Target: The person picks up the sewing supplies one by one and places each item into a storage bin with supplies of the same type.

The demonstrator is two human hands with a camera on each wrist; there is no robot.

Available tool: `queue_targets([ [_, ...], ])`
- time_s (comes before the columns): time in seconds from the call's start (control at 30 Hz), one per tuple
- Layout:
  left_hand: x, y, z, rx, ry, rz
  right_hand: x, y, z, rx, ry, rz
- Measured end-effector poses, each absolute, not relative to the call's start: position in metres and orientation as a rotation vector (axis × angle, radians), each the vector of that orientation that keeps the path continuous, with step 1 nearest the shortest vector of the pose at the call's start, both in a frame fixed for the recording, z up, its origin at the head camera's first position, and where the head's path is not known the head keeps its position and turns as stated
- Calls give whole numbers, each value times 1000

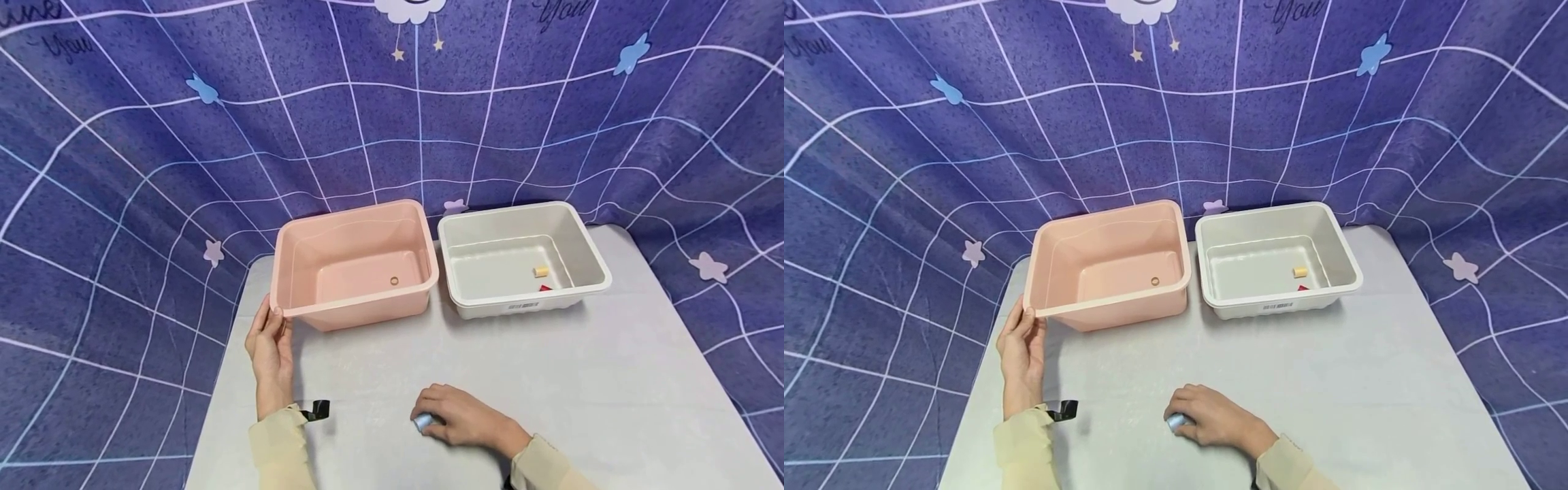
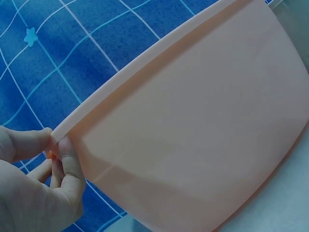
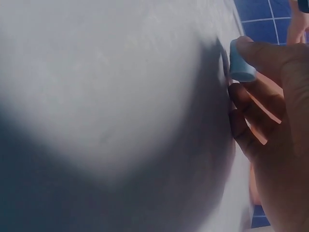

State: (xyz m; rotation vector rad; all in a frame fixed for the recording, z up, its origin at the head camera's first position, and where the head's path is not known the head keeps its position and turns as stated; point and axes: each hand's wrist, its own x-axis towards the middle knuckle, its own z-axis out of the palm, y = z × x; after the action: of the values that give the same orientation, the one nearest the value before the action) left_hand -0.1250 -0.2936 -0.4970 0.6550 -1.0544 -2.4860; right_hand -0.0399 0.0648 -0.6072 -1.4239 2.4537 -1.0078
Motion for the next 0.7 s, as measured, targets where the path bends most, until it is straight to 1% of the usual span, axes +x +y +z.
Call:
queue_targets([
  [0.23,-125,-294,-497,655,-1032,-2488,-39,64,-601,-1327,2417,-1103],
  [0.7,-126,-294,-499,639,-1015,-2488,-40,64,-587,-1252,2429,-1181],
])
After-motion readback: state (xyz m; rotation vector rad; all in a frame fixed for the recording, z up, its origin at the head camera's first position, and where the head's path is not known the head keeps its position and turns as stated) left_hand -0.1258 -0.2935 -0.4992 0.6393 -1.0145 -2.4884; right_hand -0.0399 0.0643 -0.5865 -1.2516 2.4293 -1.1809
